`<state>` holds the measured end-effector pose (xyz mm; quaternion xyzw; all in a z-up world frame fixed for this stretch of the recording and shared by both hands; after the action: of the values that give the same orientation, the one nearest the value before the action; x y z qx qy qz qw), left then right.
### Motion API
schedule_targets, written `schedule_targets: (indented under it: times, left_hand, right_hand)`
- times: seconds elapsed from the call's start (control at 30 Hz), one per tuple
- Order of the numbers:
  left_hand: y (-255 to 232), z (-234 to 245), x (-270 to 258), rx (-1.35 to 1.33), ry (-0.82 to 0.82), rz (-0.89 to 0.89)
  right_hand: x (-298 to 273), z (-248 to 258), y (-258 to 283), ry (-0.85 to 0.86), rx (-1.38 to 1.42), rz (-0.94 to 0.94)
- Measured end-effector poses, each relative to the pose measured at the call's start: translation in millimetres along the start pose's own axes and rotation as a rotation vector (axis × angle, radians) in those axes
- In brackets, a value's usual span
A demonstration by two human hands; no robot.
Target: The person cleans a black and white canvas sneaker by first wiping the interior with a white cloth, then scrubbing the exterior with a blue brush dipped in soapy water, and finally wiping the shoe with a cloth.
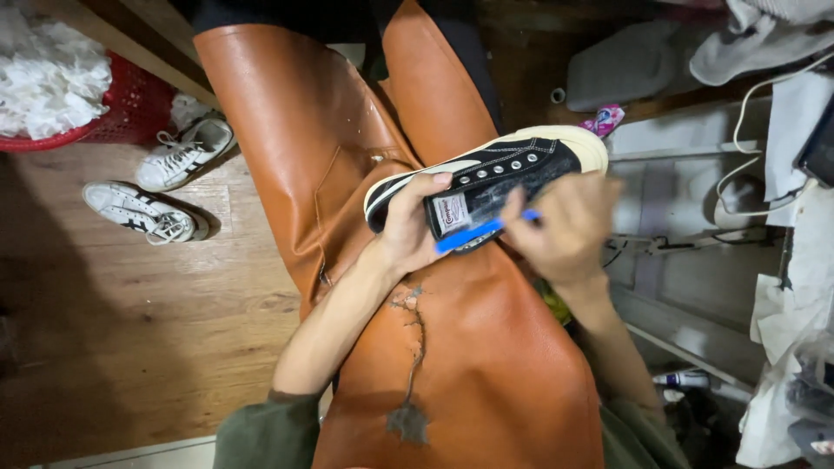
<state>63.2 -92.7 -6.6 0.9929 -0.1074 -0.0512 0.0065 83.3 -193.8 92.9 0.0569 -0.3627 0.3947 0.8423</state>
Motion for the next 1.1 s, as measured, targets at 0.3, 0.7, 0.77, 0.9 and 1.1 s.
schedule_targets:
  times: [0.3, 0.7, 0.77, 0.9, 1.1]
  left_hand:
    - [4, 2, -1, -0.011, 0.056, 0.023]
    - [13, 29, 9, -0.069, 0.003, -0.054]
    - [11, 29, 12, -0.049, -0.008, -0.095]
    - [12, 28, 8, -0.05, -0.086, -0.085]
    - [9, 23, 14, -0.023, -0.003, -0.096]
  right_hand:
    - [-6, 5, 2, -0.014, 0.08, 0.065]
    - [-5, 6, -24, -0.032, 0.139, -0.213]
    - [-11, 10, -43, -0.119, 0.005, -0.178]
    - [-15, 1, -11, -0.049, 0.292, -0.139]
    - [-15, 4, -42, -0.076, 0.031, -0.278]
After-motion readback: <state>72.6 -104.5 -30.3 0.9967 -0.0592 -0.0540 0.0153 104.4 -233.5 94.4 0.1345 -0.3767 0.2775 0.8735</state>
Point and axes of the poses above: each hand's wrist, its own x-axis towards the middle knuckle, its own z-axis out of the back of the hand, y = z × x, the point moved 9 cm from there along x, towards the middle knuckle, and after that the axes turned 1 degree about -x, right-handed, at the moved point
